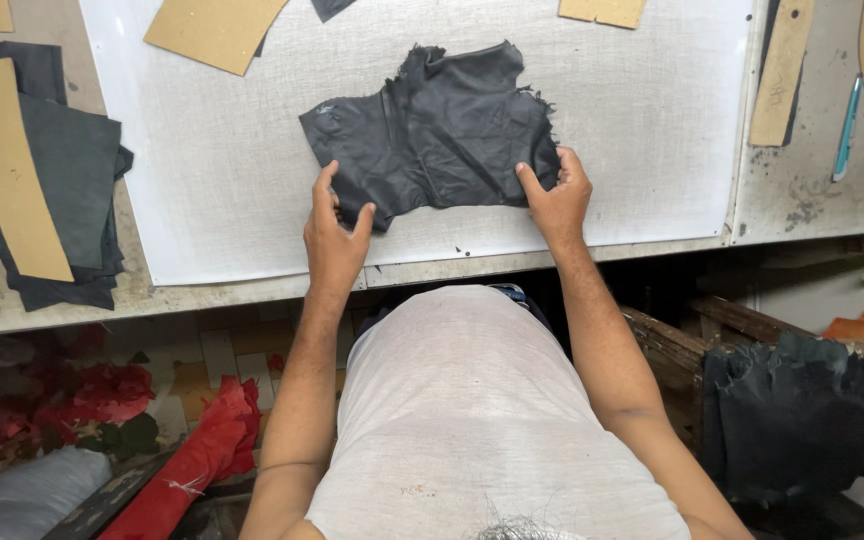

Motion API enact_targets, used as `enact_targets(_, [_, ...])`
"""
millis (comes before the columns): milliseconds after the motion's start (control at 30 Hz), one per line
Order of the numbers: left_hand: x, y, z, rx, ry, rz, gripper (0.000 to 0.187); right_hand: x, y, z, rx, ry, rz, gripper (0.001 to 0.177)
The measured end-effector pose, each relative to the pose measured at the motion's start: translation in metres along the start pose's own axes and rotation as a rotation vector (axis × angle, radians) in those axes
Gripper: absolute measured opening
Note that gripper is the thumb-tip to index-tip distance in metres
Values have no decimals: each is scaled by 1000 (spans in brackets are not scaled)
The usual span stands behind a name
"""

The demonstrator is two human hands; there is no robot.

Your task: The person lays black fabric on a worktable, places cardboard templates on top, and uses a utility knife to cut the fabric along the template edges. The person repeats this process with multiple templates and fabric pieces, removing cut pieces and setting them aside.

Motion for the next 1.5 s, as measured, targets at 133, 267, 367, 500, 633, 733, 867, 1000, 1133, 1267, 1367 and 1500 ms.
enact_targets(133, [8, -3, -1, 47, -256, -159, 52, 1, 1, 0, -29, 123, -10, 23])
enact_targets(267, [3, -23, 1, -3, -293, 149, 45, -4, -7, -2, -67, 145, -18, 23])
enact_targets(367, [-4, -26, -4, 34, -9, 411, 40, -6, -15, 1, -51, 46, -124, 26])
enact_targets(500, [-21, 4, 11, 13, 313, 533, 39, -6, -5, 27, 54, 16, -351, 31])
enact_targets(633, [-35, 32, 27, -89, 317, 697, 63, -2, 7, 43, 155, -182, -631, 26])
enact_targets(733, [-39, 44, 39, -179, 263, 699, 76, 15, -16, 52, 236, -204, -540, 24])
enact_targets(867, [-41, 32, 32, -216, 279, 720, 81, 33, -30, 57, 206, -204, -602, 26])
enact_targets(1000, [-35, 37, 31, -206, 283, 853, 84, 24, -22, 60, 314, -351, -601, 19])
enact_targets(1133, [-11, 78, 21, -288, 286, 749, 102, 17, -35, 52, 250, -309, -512, 14])
enact_targets(1267, [25, 140, 15, -470, 478, 722, 113, 13, -57, 60, 221, -323, -399, 14])
enact_targets(1367, [39, 176, 14, -647, 686, 725, 117, 22, -68, 64, 189, -253, -456, 16])
enact_targets(1500, [45, 194, 26, -927, 952, 568, 117, 20, -62, 80, 183, -154, -440, 15])
Point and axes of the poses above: each hand's wrist, its own z-axis towards the middle knuckle, its own y-axis out of the palm, x = y × z, the point moved 1 cm from there along z, towards the middle knuckle, and after that the axes turned 12 degrees about -z, right-handed, at the moved point
